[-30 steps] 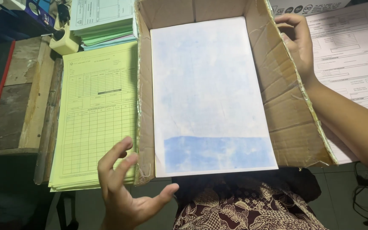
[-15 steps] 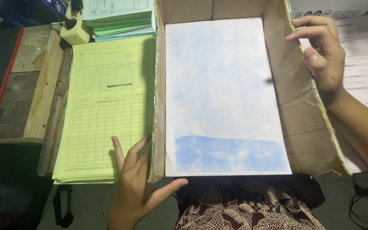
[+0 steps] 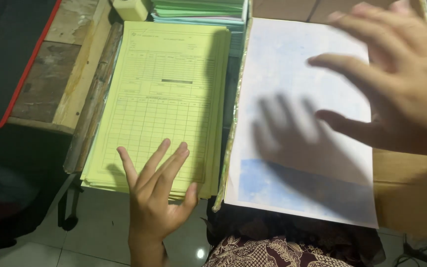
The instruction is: Sorting and placing various paper forms into a cardboard box
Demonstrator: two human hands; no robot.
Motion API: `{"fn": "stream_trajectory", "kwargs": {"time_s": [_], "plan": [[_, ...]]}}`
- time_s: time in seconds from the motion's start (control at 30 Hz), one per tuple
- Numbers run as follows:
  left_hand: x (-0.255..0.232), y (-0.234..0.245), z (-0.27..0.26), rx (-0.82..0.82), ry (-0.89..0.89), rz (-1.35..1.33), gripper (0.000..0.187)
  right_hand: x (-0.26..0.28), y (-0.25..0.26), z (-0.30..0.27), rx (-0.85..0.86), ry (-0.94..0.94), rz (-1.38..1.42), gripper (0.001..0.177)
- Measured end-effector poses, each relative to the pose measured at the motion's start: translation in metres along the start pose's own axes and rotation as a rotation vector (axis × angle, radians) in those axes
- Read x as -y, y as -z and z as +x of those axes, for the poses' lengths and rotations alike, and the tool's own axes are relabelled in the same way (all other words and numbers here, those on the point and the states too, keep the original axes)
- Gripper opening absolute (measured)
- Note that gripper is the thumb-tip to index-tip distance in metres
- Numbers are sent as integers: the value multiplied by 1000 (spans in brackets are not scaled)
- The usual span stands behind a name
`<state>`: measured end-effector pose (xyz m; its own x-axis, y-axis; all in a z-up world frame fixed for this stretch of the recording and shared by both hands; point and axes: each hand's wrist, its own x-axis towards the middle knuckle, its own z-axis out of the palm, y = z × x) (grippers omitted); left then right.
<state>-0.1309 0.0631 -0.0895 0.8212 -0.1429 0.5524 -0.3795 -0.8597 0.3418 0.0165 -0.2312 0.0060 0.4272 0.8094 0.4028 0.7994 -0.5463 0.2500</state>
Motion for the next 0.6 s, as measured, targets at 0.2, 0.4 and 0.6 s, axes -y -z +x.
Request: {"fn": "stream_trajectory", "kwargs": {"time_s": [0.2, 0.4, 0.6], "plan": [[12, 4, -1, 214, 79, 165, 56, 17, -16, 68, 94, 351, 503, 54], [13, 7, -1, 247, 137, 63, 49, 5, -35, 110, 152, 212, 701, 11], [17, 7, -1, 211, 170, -41, 38, 7, -49, 126, 316, 5, 662, 13]]}}
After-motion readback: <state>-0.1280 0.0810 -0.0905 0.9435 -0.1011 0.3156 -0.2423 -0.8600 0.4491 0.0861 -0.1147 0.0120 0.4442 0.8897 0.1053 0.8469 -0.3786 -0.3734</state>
